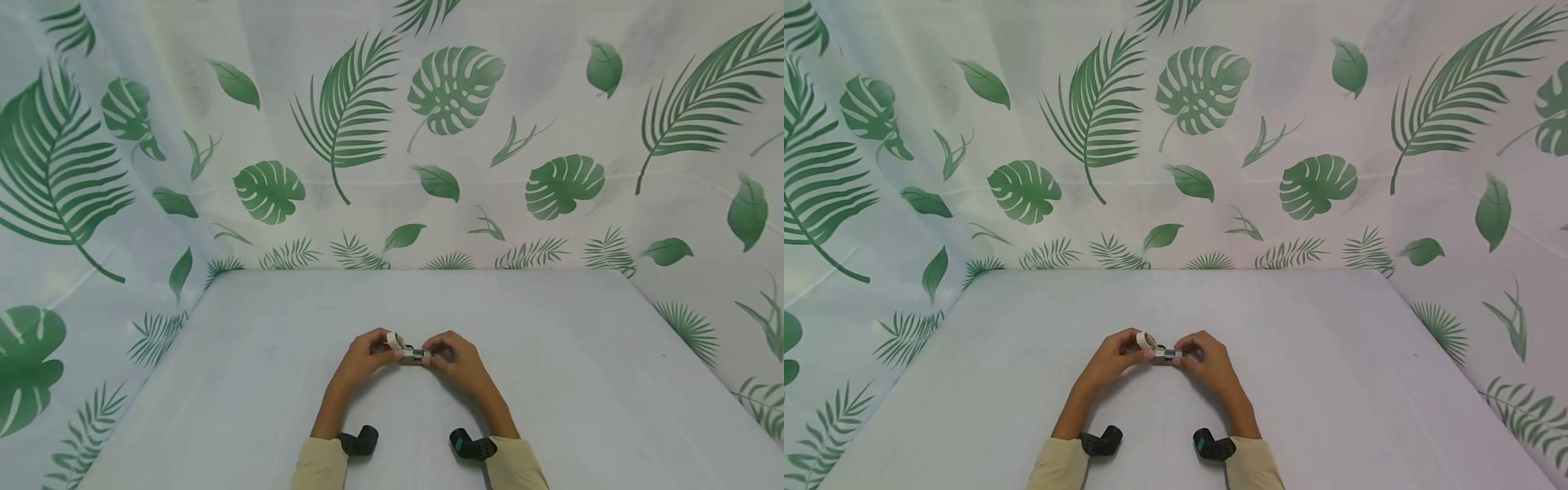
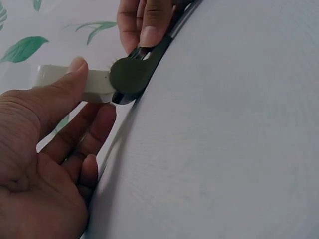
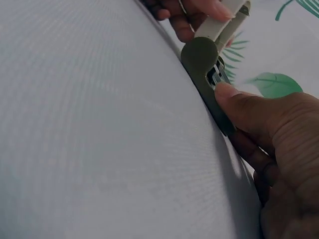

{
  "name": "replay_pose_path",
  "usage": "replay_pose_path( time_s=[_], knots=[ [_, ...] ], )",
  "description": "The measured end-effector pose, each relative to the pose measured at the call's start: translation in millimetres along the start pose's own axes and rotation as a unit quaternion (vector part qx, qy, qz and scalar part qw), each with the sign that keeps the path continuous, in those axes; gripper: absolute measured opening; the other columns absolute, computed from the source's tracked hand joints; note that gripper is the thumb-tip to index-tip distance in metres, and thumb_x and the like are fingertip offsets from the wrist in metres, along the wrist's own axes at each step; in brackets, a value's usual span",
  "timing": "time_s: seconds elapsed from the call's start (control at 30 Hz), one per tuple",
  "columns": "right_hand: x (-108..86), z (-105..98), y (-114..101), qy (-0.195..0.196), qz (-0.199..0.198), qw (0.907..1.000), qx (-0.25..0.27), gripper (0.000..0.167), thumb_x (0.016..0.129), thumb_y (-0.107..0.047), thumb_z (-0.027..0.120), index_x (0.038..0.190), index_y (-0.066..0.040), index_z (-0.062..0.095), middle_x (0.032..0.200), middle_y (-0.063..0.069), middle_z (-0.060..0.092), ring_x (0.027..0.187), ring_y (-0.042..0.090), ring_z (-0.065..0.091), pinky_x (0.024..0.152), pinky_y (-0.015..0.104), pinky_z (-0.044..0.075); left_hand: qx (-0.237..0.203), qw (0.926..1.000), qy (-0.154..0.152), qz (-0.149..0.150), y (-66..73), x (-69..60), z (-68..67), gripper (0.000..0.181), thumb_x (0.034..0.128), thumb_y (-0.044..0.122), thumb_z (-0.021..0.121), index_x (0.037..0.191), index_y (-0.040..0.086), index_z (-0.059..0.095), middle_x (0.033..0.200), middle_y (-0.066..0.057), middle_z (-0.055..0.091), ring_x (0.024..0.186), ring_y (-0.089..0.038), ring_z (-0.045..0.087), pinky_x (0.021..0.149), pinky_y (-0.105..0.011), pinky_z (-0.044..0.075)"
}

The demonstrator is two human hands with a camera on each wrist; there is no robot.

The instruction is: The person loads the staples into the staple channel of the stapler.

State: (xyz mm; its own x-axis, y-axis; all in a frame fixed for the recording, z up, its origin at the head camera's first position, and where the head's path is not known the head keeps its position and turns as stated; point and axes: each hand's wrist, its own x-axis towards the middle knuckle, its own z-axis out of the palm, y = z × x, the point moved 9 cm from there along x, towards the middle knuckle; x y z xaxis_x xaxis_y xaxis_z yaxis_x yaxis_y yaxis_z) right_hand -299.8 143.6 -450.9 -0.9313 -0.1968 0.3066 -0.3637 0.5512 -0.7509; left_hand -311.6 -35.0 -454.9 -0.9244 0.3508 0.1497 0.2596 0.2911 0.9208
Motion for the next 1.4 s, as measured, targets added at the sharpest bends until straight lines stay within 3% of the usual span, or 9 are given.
replay_pose_path(
  time_s=[0.2,0.33,0.43,0.57,0.73,1.0,1.27,1.33,1.4],
  knots=[
    [0.7,1,4,0.008,0.018,0.9998,-0.006,0.021,0.077,-0.011,0.082,0.095,-0.015,0.073,0.093,-0.004,0.064,0.093,0.015,0.062,0.093,0.041,0.048,0.048,0.9984,0.029,0.002,6.4,1.1,2.0,0.026,0.0891,0.024,0.072,0.108,0.007,0.068,0.108,-0.01,0.072,0.097,-0.024,0.069,0.081,-0.033,0.054],
    [0.6,1,6,0.01,0.026,0.9996,-0.004,0.02,0.076,-0.01,0.082,0.093,-0.015,0.073,0.092,-0.004,0.063,0.093,0.014,0.061,0.093,0.043,0.048,0.138,0.9887,0.055,0.02,20.7,0.8,6.1,0.025,0.0889,0.023,0.072,0.108,0.007,0.069,0.102,-0.008,0.072,0.093,-0.021,0.067,0.08,-0.035,0.053],
    [1.1,0,3,0.017,0.009,0.9998,-0.007,0.019,0.076,-0.01,0.082,0.093,-0.013,0.073,0.091,-0.003,0.063,0.091,0.015,0.062,0.09,0.041,0.049,0.226,0.9705,0.073,0.039,34.7,0.3,10.3,0.022,0.0878,0.022,0.073,0.104,0.007,0.069,0.094,-0.003,0.07,0.084,-0.015,0.063,0.074,-0.03,0.052],
    [1.0,0,1,0.023,-0.001,0.9997,-0.013,0.019,0.075,-0.009,0.083,0.092,-0.012,0.073,0.089,-0.002,0.064,0.089,0.016,0.062,0.087,0.037,0.05,0.334,0.9365,0.089,0.06,48.8,-0.4,17.6,0.02,0.0861,0.022,0.074,0.1,0.009,0.068,0.089,0.001,0.065,0.074,-0.01,0.057,0.065,-0.026,0.049],
    [0.1,0,3,0.023,0.013,0.9995,-0.016,0.019,0.075,-0.008,0.083,0.091,-0.012,0.073,0.089,-0.001,0.064,0.089,0.017,0.062,0.087,0.037,0.05,0.412,0.902,0.095,0.087,58.1,-1.3,27.4,0.024,0.086,0.025,0.073,0.104,0.009,0.069,0.093,0.0,0.065,0.077,-0.015,0.064,0.066,-0.028,0.053],
    [0.2,-2,0,0.035,-0.005,0.9991,-0.025,0.019,0.075,-0.007,0.083,0.091,-0.011,0.072,0.088,-0.002,0.064,0.089,0.017,0.063,0.088,0.04,0.051,0.467,0.8733,0.099,0.099,64.7,-0.8,34.9,0.024,0.0869,0.026,0.073,0.105,0.011,0.069,0.098,0.001,0.065,0.081,-0.014,0.065,0.069,-0.027,0.054],
    [0.1,-2,-2,0.043,-0.022,0.9982,-0.034,0.019,0.074,-0.006,0.083,0.089,-0.009,0.071,0.088,-0.001,0.063,0.09,0.02,0.064,0.088,0.044,0.051,0.485,0.8614,0.098,0.113,67.7,-0.2,41.4,0.023,0.0853,0.026,0.074,0.105,0.013,0.074,0.09,0.002,0.062,0.075,-0.012,0.06,0.067,-0.025,0.052],
    [0.0,-2,-2,0.04,-0.023,0.9983,-0.036,0.019,0.075,-0.007,0.083,0.09,-0.009,0.071,0.088,-0.002,0.064,0.09,0.019,0.064,0.088,0.043,0.051,0.478,0.8657,0.096,0.112,66.7,-0.2,41.6,0.024,0.0851,0.025,0.075,0.107,0.014,0.075,0.089,0.002,0.06,0.073,-0.012,0.057,0.065,-0.023,0.05],
    [-0.6,-1,-1,0.033,-0.021,0.9986,-0.034,0.019,0.075,-0.01,0.083,0.091,-0.01,0.071,0.09,-0.002,0.064,0.091,0.018,0.063,0.088,0.041,0.051,0.457,0.8789,0.087,0.105,62.2,-0.4,40.7,0.026,0.0859,0.026,0.074,0.11,0.015,0.075,0.09,0.0,0.059,0.074,-0.012,0.056,0.065,-0.023,0.049]
  ],
)
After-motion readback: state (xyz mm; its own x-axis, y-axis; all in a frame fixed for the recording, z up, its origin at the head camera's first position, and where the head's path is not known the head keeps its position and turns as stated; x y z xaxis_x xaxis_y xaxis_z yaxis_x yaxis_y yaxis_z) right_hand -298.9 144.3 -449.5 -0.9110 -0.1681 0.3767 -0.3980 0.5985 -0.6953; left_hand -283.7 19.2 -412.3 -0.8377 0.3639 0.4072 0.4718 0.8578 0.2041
